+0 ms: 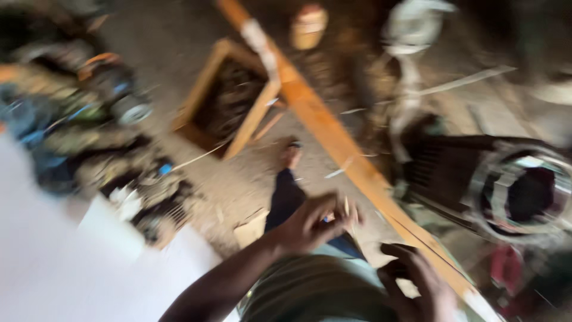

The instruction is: The person works on an electric motor stator on a cluttered workbench, using pliers to cut and adjust wire ends and pressing insulation strips and thin wooden wedges into the stator slots by hand. They retrieve strips from a wooden box of scrap material and continue fitting wedges around the winding.

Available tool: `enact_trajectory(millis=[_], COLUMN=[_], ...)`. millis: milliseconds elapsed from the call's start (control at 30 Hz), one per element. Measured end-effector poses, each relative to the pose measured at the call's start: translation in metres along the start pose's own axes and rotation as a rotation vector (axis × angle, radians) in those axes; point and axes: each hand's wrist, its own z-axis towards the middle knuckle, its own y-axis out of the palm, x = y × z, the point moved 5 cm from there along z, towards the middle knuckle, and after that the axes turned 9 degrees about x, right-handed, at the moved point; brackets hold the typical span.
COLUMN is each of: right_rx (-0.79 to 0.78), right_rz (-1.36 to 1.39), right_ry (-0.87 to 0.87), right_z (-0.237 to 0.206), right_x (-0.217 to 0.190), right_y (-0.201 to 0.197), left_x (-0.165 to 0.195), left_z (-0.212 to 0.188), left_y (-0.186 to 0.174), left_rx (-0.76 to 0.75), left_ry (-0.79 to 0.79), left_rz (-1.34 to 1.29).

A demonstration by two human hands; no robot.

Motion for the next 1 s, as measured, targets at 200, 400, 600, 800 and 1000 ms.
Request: enact_trajectory(millis=[200, 400, 600, 800, 1000], right_rx=[-0.027, -0.099, -0.142, -0.197, -0.148], right_rz=[-0.241, -0.335, -0.34, -0.377, -0.334], right_ry=[-0.013, -0.031, -0.021, 0.049, 0.01], right_z=[0.019, 0.056, 0.089, 0.108, 0.122], right_x=[0.013, 0.001, -0.019, -0.044, -0.067], right_y=[0.011, 0.058, 0.106, 0.121, 0.118], left_x=[-0.061, -0.023, -0.044, -0.051, -0.002], left_z=[-0.005, -0.011, 0.029, 0.048, 0.052], left_y=[-0.195, -0.378, -0.429, -0.438, -0.424], left_rx=[0.874, 1.147, 0.943, 1.081, 1.129], left_ry=[-0.453, -0.363, -0.477, -0.282, -0.122], left_rz=[0.401, 1.311, 1.255, 1.053, 0.116])
